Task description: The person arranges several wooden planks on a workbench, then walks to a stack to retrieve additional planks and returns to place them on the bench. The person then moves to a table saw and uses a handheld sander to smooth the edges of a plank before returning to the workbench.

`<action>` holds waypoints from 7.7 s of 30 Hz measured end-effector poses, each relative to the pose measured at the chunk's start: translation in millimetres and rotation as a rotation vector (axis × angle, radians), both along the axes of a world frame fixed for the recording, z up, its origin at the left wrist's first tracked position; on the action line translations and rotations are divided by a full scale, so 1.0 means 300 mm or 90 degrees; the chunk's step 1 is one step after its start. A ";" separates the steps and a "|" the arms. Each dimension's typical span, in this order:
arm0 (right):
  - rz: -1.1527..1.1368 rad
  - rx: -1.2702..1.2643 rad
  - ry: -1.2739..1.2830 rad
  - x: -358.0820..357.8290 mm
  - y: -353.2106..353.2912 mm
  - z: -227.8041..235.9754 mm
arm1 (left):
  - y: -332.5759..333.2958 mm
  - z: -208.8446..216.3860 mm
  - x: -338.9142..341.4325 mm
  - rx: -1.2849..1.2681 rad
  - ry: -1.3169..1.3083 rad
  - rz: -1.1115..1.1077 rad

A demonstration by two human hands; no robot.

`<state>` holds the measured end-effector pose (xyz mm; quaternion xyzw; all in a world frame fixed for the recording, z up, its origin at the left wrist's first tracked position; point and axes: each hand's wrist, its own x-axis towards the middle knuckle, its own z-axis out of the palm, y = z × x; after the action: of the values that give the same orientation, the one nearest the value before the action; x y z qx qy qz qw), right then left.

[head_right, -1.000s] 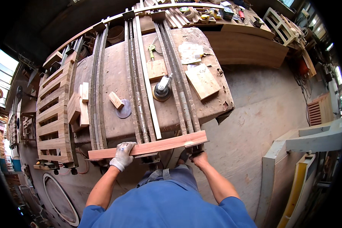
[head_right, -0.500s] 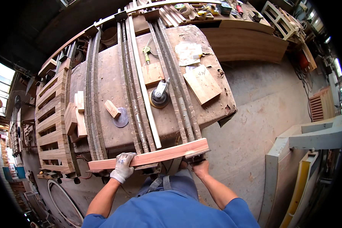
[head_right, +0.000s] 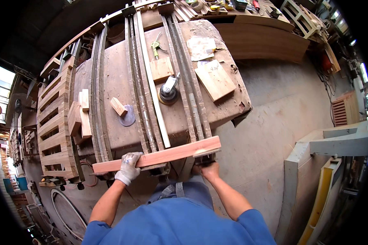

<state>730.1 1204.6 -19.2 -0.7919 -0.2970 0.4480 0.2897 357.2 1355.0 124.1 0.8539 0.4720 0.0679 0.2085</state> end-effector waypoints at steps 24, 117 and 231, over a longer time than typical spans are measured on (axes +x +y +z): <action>-0.021 -0.028 0.137 0.092 0.040 0.073 | -0.019 -0.032 0.002 -0.013 0.018 0.026; 0.001 -0.103 0.169 0.169 0.029 0.113 | -0.502 -0.196 -0.573 -0.204 -0.129 0.856; -0.012 -0.309 0.133 -0.710 -0.103 0.291 | 0.607 0.019 -1.232 -0.083 0.237 0.448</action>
<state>517.1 1173.8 68.0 -0.7903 -0.1417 0.5830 0.1243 -12.5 1537.1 129.9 0.6228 0.7686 -0.0506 0.1374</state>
